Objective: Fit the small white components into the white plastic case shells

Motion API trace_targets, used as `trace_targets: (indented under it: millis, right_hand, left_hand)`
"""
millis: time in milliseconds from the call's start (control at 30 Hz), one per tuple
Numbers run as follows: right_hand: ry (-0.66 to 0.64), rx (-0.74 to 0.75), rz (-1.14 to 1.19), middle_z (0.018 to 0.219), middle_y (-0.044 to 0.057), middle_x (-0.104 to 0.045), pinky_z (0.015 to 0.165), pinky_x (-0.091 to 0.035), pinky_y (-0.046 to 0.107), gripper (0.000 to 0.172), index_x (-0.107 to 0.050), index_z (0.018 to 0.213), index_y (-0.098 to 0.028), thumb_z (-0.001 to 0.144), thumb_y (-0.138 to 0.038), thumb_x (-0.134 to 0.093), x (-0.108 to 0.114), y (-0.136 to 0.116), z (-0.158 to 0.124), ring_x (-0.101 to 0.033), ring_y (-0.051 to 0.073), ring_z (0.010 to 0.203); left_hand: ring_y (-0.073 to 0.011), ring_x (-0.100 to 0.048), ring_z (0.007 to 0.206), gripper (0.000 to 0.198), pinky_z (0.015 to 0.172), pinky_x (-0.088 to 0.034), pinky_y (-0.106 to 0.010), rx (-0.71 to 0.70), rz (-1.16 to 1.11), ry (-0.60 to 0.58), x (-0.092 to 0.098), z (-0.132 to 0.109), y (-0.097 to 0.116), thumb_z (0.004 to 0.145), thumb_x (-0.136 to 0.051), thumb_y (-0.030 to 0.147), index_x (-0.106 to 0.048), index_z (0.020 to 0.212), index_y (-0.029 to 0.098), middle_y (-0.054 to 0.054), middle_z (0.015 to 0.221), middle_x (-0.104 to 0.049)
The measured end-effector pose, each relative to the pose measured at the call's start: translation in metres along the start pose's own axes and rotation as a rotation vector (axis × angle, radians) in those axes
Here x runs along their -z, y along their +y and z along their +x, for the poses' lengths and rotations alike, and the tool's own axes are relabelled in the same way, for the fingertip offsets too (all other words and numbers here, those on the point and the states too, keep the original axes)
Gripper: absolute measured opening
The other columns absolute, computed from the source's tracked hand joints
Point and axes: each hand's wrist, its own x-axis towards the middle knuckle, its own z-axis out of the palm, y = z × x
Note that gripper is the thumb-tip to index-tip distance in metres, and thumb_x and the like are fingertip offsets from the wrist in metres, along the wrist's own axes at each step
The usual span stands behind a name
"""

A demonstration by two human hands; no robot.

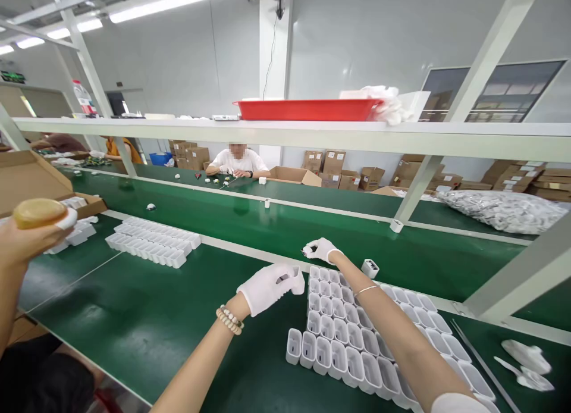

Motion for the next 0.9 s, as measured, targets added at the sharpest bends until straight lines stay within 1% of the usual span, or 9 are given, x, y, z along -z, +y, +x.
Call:
trace_targets:
  millis: [133, 233, 300, 367, 433, 500, 633, 733, 900]
  right_hand:
    - [0.113, 0.118, 0.191, 0.110, 0.005, -0.067, 0.075, -0.058, 0.034, 0.026, -0.065, 0.111, -0.016, 0.096, -0.036, -0.059, 0.013, -0.018, -0.025, -0.067, 0.018, 0.088]
    - [0.200, 0.209, 0.329, 0.099, 0.004, -0.069, 0.070, -0.058, 0.032, 0.026, -0.064, 0.107, -0.014, 0.096, -0.037, -0.058, 0.026, -0.023, -0.048, -0.067, 0.015, 0.079]
    - [0.248, 0.260, 0.413, 0.091, 0.004, -0.069, 0.068, -0.058, 0.032, 0.029, -0.064, 0.104, -0.014, 0.093, -0.040, -0.061, 0.034, -0.019, -0.070, -0.067, 0.015, 0.075]
    - [0.288, 0.297, 0.486, 0.085, 0.004, -0.070, 0.069, -0.059, 0.036, 0.036, -0.064, 0.103, -0.015, 0.084, -0.045, -0.071, 0.040, -0.011, -0.099, -0.068, 0.017, 0.073]
    - [0.321, 0.326, 0.551, 0.082, 0.004, -0.071, 0.073, -0.059, 0.040, 0.048, -0.064, 0.107, -0.017, 0.074, -0.047, -0.080, 0.042, -0.004, -0.134, -0.069, 0.019, 0.076]
    - [0.352, 0.342, 0.623, 0.086, 0.005, -0.072, 0.079, -0.058, 0.043, 0.054, -0.062, 0.115, -0.019, 0.072, -0.045, -0.081, 0.041, -0.002, -0.168, -0.069, 0.020, 0.080]
    - [0.467, 0.284, 0.674, 0.103, 0.007, -0.073, 0.087, -0.058, 0.046, 0.048, -0.068, 0.118, -0.025, 0.073, -0.036, -0.081, 0.036, -0.014, -0.216, -0.069, 0.024, 0.091]
    - [0.531, 0.277, 0.565, 0.096, 0.003, -0.074, 0.079, -0.061, 0.041, 0.039, -0.072, 0.114, -0.031, 0.076, -0.032, -0.079, 0.035, -0.027, -0.229, -0.069, 0.023, 0.086]
    - [0.561, 0.429, 0.438, 0.084, -0.003, -0.072, 0.077, -0.061, 0.035, 0.040, -0.068, 0.119, -0.036, 0.081, -0.022, -0.073, 0.034, -0.037, -0.231, -0.069, 0.018, 0.079]
  left_hand:
    - [-0.0149, -0.059, 0.082, 0.025, 0.076, -0.051, -0.029, -0.165, 0.051, 0.043, 0.014, 0.022, 0.044, 0.094, -0.050, 0.034, -0.056, 0.075, 0.019, -0.002, 0.093, -0.064]
    - [-0.0155, -0.060, 0.087, 0.013, 0.080, -0.051, -0.030, -0.258, 0.099, 0.082, 0.017, 0.029, 0.071, 0.088, -0.060, 0.027, -0.056, 0.077, 0.021, -0.002, 0.096, -0.063]
    - [-0.0153, -0.061, 0.086, 0.008, 0.081, -0.052, -0.029, -0.275, 0.159, 0.073, 0.017, 0.028, 0.083, 0.084, -0.066, 0.023, -0.058, 0.081, 0.022, 0.000, 0.097, -0.063]
    - [-0.0146, -0.062, 0.083, 0.009, 0.079, -0.053, -0.029, -0.253, 0.248, 0.068, 0.015, 0.024, 0.093, 0.082, -0.067, 0.021, -0.059, 0.085, 0.022, 0.001, 0.097, -0.063]
    - [-0.0157, -0.063, 0.085, 0.013, 0.078, -0.053, -0.030, -0.246, 0.337, 0.087, 0.011, 0.019, 0.100, 0.082, -0.069, 0.019, -0.058, 0.089, 0.023, 0.002, 0.098, -0.065]
    - [-0.0176, -0.064, 0.089, 0.024, 0.078, -0.053, -0.031, -0.278, 0.400, 0.099, 0.007, 0.014, 0.105, 0.080, -0.070, 0.016, -0.058, 0.100, 0.024, 0.003, 0.096, -0.067]
    - [-0.0192, -0.065, 0.089, 0.061, 0.075, -0.053, -0.031, -0.340, 0.473, 0.089, 0.000, 0.006, 0.113, 0.079, -0.070, 0.011, -0.044, 0.132, 0.028, 0.003, 0.091, -0.068]
    - [-0.0198, -0.065, 0.088, 0.072, 0.072, -0.052, -0.031, -0.365, 0.529, 0.086, -0.003, 0.003, 0.116, 0.077, -0.067, 0.006, -0.035, 0.138, 0.029, 0.004, 0.089, -0.069]
    - [-0.0197, -0.063, 0.087, 0.065, 0.075, -0.052, -0.032, -0.454, 0.610, 0.151, -0.007, 0.001, 0.116, 0.082, -0.055, 0.005, -0.032, 0.138, 0.029, 0.002, 0.091, -0.068]
